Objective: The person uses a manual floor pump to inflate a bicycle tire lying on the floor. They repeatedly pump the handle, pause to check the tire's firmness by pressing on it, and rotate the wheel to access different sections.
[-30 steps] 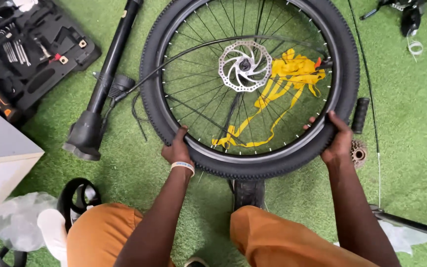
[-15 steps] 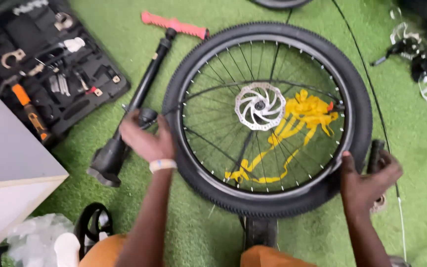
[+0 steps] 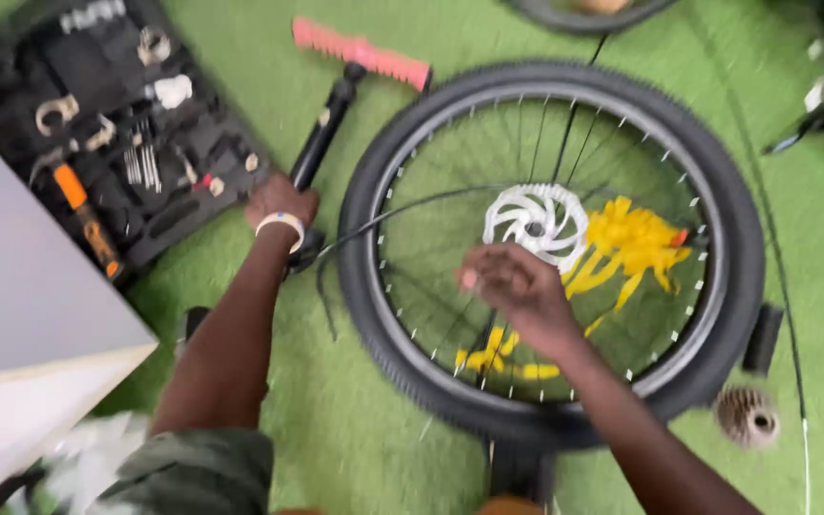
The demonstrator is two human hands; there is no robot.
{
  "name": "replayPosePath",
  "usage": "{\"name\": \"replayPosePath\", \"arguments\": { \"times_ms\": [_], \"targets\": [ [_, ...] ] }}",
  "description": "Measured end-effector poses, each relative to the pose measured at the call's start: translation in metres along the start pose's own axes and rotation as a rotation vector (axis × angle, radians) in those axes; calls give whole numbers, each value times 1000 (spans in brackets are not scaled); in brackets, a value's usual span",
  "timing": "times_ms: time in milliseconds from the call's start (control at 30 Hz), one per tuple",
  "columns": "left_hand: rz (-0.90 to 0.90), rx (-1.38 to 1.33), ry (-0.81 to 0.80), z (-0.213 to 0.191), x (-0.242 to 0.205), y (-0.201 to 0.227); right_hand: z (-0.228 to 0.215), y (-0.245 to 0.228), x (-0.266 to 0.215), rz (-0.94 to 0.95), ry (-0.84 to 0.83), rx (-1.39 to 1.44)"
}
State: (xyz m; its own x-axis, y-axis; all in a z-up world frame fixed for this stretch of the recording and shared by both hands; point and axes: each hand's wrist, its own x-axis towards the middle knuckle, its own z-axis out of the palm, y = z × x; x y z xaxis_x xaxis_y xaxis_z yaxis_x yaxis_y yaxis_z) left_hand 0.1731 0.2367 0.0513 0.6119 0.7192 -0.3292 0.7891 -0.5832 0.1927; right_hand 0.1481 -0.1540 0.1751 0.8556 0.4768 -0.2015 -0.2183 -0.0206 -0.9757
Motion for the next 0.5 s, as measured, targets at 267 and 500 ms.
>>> {"name": "replayPosePath", "arguments": {
  "times_ms": [267,500],
  "targets": [
    [140,-198,218,-123,-187,2,48,-137,-36,-302,50,-169],
    [434,-590,254,-119,-295,25,47,-310,-122,-625,422,-526]
  ]
}}
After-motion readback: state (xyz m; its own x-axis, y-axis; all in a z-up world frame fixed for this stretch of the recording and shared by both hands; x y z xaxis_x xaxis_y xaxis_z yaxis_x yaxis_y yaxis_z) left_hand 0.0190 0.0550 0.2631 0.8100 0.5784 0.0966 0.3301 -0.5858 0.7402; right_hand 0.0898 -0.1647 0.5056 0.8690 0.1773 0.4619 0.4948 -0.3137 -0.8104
